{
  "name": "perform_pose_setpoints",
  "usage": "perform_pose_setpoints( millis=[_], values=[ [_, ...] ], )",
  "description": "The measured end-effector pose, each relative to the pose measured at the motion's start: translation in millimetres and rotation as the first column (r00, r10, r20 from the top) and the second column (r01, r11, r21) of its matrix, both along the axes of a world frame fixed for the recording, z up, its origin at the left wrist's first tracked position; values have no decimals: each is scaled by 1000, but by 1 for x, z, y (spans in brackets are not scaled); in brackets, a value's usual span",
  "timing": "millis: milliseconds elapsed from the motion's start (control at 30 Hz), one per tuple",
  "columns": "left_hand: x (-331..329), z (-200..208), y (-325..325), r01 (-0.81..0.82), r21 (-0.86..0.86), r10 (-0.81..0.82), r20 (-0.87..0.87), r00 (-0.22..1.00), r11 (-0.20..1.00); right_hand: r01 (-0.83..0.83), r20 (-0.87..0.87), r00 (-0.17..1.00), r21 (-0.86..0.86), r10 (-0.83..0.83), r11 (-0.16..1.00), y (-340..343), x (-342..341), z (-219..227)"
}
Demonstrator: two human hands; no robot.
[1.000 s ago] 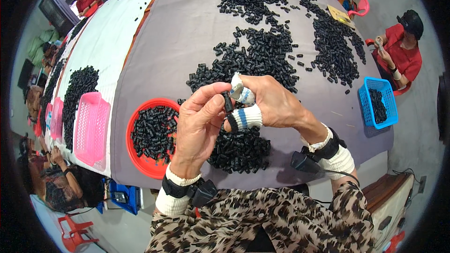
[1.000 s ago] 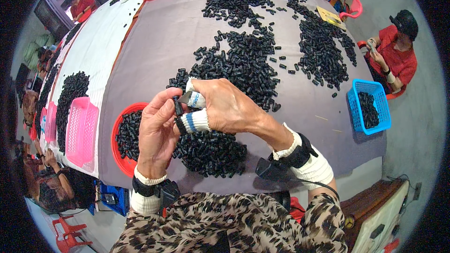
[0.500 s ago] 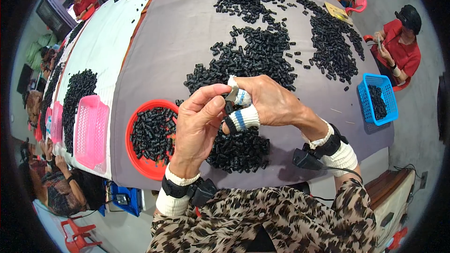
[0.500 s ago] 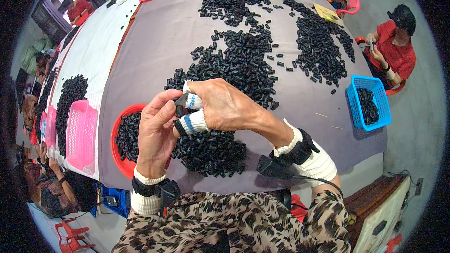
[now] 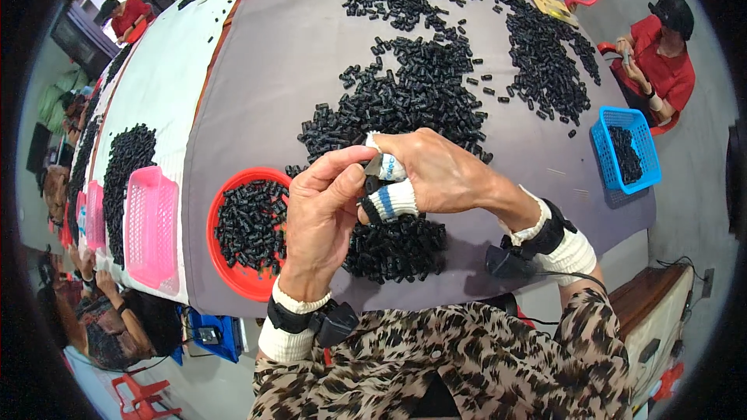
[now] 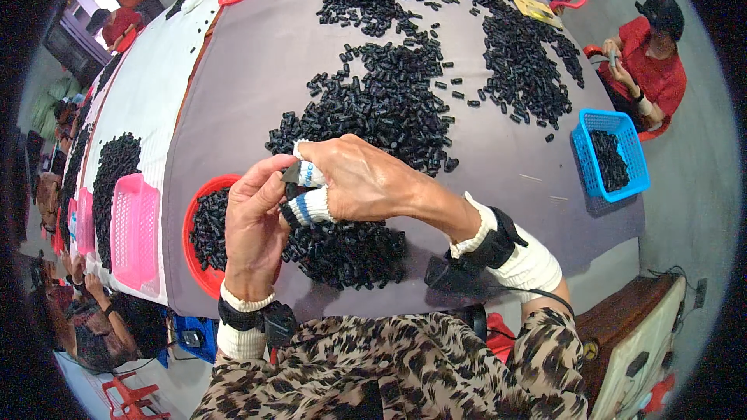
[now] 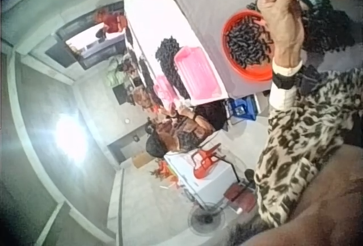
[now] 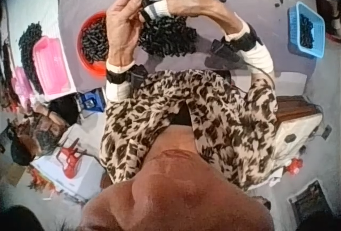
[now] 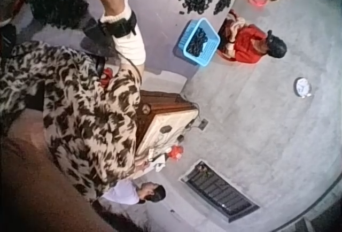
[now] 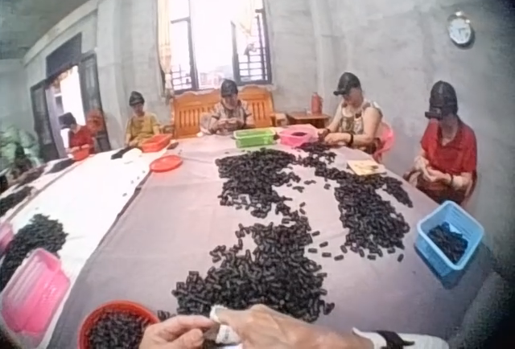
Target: The person is assembling small black shoe components onto a white spool.
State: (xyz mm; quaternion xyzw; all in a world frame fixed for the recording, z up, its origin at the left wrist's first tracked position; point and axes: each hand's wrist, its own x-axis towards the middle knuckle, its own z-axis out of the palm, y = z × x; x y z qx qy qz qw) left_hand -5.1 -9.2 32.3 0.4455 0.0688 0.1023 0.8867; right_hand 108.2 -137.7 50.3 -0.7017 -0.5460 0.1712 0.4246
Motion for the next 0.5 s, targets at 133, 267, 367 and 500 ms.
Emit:
perform_pose_setpoints(
  millis=[133,267,367,500],
  values=[
    [3,-2,0,-6,29,7,-35,999,1000,49,-1,999,-16,-49,999,-2,-4,-4],
    [3,-4,3,58,-29,-58,19,998,998,29,17,999,5,-29,1000,-5,-1,0],
    [4,-7,-1,47,-61,-44,54,998,997,62,-85,995,29,-60,998,-8,0,4],
    [3,-6,-1,59,-60,-55,73,996,996,60,-140,988,2,-59,998,-7,0,1]
  ],
)
